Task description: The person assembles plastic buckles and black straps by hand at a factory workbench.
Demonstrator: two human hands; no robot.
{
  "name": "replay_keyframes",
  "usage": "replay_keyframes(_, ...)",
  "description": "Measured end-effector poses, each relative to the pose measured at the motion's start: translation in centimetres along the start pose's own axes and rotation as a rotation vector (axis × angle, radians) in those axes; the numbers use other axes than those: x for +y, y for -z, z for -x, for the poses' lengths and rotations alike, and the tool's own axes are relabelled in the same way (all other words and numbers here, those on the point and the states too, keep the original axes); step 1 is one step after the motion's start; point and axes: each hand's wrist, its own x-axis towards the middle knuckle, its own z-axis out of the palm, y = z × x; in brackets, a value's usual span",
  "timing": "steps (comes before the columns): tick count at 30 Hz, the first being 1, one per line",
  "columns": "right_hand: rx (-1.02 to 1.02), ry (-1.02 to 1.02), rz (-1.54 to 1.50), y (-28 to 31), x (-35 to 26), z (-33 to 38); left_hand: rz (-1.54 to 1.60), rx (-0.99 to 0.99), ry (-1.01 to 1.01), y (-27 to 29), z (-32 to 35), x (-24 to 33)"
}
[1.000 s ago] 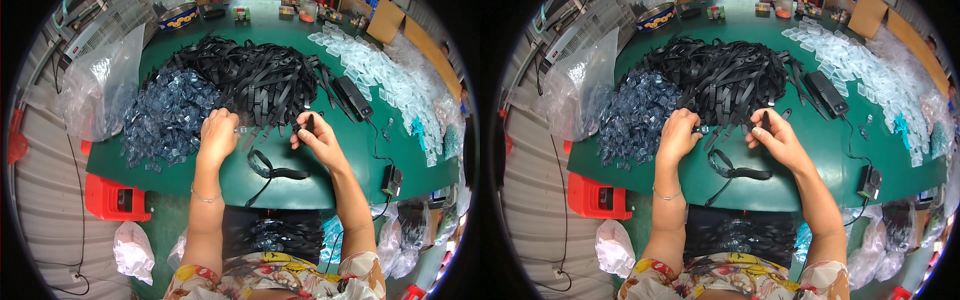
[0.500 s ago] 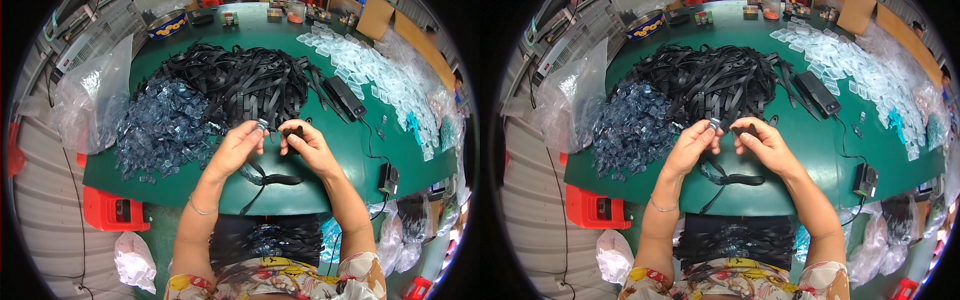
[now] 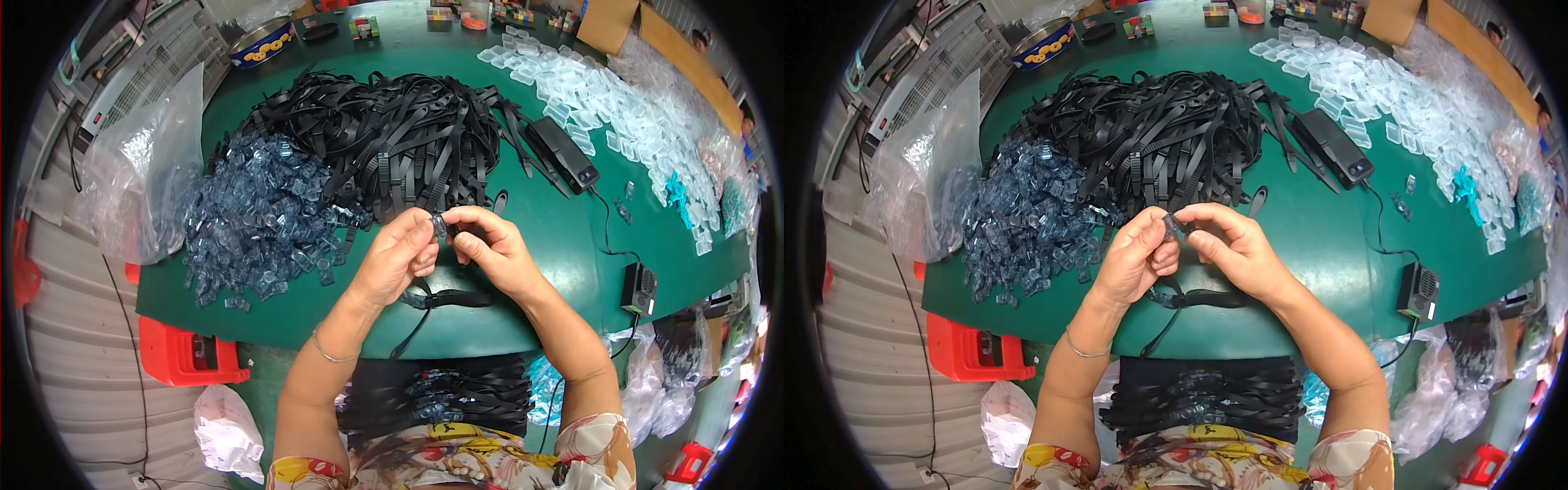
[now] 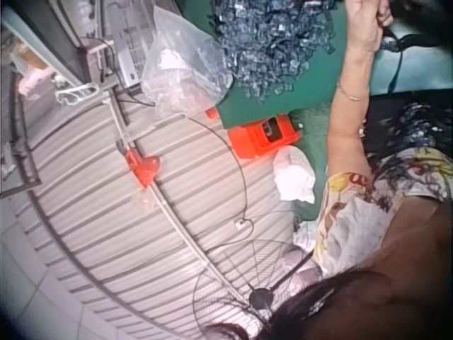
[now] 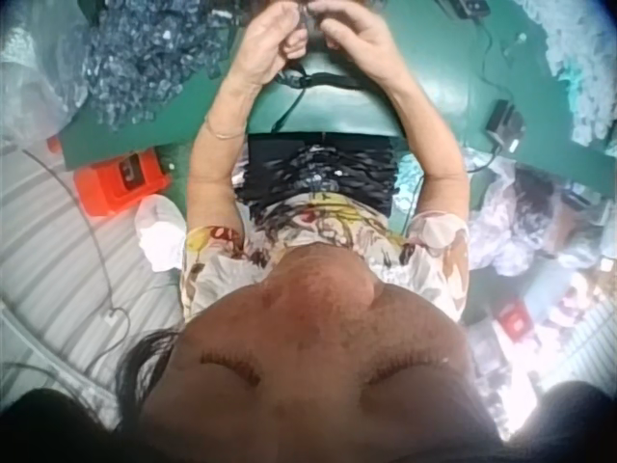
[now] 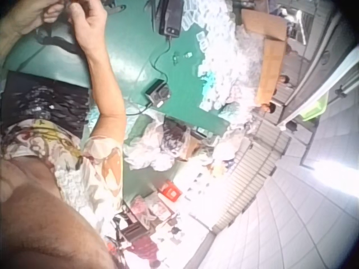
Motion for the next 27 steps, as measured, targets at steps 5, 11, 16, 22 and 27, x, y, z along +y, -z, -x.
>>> replay_keyframes(5, -0.008, 0.063, 0.06, -0.07, 0.44, -0.12, 0.05, -0.036, 0.004, 0.11, 0.01, -0.11)
replay_keyframes(11, -0.003, 0.227, 0.302, -0.11, 0.73, -0.26, 0.129, -0.095, 0.011, 0.22, 0.05, 0.12)
replay_keyframes(16, -0.005, 0.275, 0.384, -0.13, 0.12, -0.06, 0.176, -0.09, 0.027, 0.17, 0.07, 0.16)
replay_keyframes(22, -0.022, 0.288, 0.429, -0.07, 0.13, -0.13, 0.227, -0.142, 0.054, 0.53, 0.14, 0.22)
replay_keyframes(27, 0.017, 0.29, 0.33, -0.26, 0.42, -0.05, 0.22, -0.137, 0.066, 0.36, 0.06, 0.2)
